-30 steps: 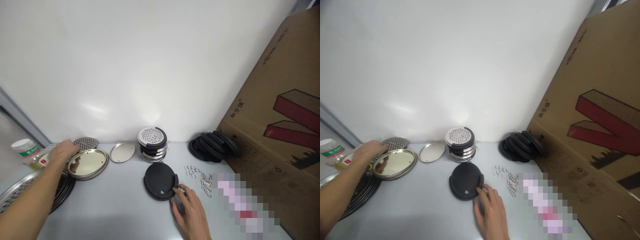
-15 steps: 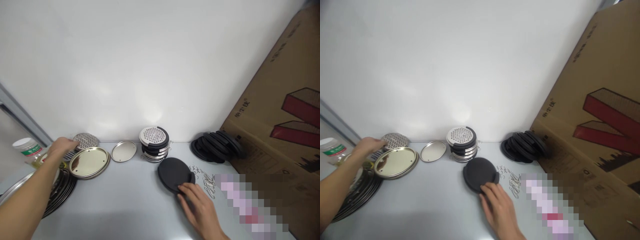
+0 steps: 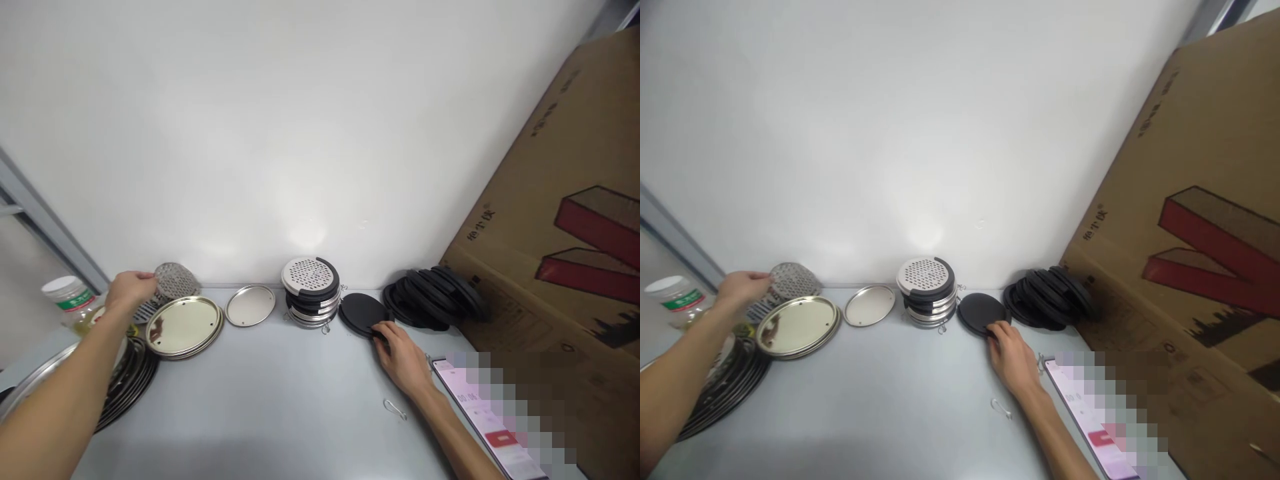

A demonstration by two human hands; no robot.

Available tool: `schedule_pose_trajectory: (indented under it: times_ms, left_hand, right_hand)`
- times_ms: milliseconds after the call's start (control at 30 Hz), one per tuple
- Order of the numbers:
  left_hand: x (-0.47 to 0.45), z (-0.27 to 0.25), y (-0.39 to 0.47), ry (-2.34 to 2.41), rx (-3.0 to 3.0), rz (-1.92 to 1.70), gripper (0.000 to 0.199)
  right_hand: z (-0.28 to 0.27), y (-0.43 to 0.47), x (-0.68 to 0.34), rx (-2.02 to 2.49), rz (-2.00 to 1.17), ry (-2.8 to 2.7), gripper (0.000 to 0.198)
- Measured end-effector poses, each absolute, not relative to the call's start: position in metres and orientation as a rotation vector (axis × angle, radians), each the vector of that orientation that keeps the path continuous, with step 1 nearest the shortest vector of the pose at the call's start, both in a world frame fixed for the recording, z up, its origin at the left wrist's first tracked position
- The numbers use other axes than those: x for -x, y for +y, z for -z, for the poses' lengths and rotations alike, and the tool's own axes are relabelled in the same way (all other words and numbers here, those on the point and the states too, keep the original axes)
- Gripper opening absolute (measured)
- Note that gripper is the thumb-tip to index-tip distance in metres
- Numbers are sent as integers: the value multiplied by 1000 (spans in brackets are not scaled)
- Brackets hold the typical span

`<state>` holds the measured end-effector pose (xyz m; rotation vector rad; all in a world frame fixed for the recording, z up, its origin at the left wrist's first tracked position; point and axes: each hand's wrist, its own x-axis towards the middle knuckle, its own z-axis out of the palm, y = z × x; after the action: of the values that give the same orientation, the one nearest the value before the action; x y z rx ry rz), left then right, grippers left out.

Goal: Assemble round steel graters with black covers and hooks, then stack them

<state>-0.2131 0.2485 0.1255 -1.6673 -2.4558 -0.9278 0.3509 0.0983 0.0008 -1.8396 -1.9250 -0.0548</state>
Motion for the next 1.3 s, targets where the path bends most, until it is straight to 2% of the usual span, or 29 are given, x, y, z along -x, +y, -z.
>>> schedule_pose_trajectory:
  times_ms: [133, 233, 300, 367, 467, 633, 833, 933, 1033, 1167, 1233, 1300]
  left_hand:
    - [198, -144, 239, -2545, 1445, 856, 40]
    - [174, -159, 221, -2386, 1408, 928, 42]
    - [152, -166, 200, -2077, 1394, 1151, 38]
    - [126, -165, 170, -1938, 1444, 1438, 38]
    - [85, -149, 118, -2062, 1674, 1788, 39]
    - [35, -104, 57, -2450, 2317, 1918, 41]
    - [25, -85, 48, -2605, 2762, 1670, 36]
    - [25, -89, 49, -2586, 2935, 1388, 36]
    - [34, -93, 66, -2374, 3030, 1068, 37]
    - [81, -104, 129, -2178, 2454, 639, 48]
    - [113, -111, 161, -2312, 2131, 518, 40]
    - [142, -116, 184, -2401, 2013, 508, 24]
  right_hand:
    - [-5, 89, -347, 1801, 113, -1854, 31]
    - [-13, 76, -335, 1709, 87, -1774, 33]
    - [-20, 66, -321, 1640, -1, -1705, 33]
    - [-29, 56, -303, 1569, -172, -1637, 35]
    - [-42, 41, -269, 1459, -590, -1505, 41]
    - [-46, 19, -214, 1020, -1275, -1253, 45]
    - [-26, 0, -191, 803, -1667, -814, 41]
    - [-19, -5, -192, 749, -1725, -678, 46]
    - [-13, -6, -193, 803, -1684, -733, 44]
    - [-6, -6, -198, 882, -1585, -723, 47]
    - [-2, -7, -202, 918, -1549, -699, 48]
    - [2, -8, -207, 946, -1530, -686, 47]
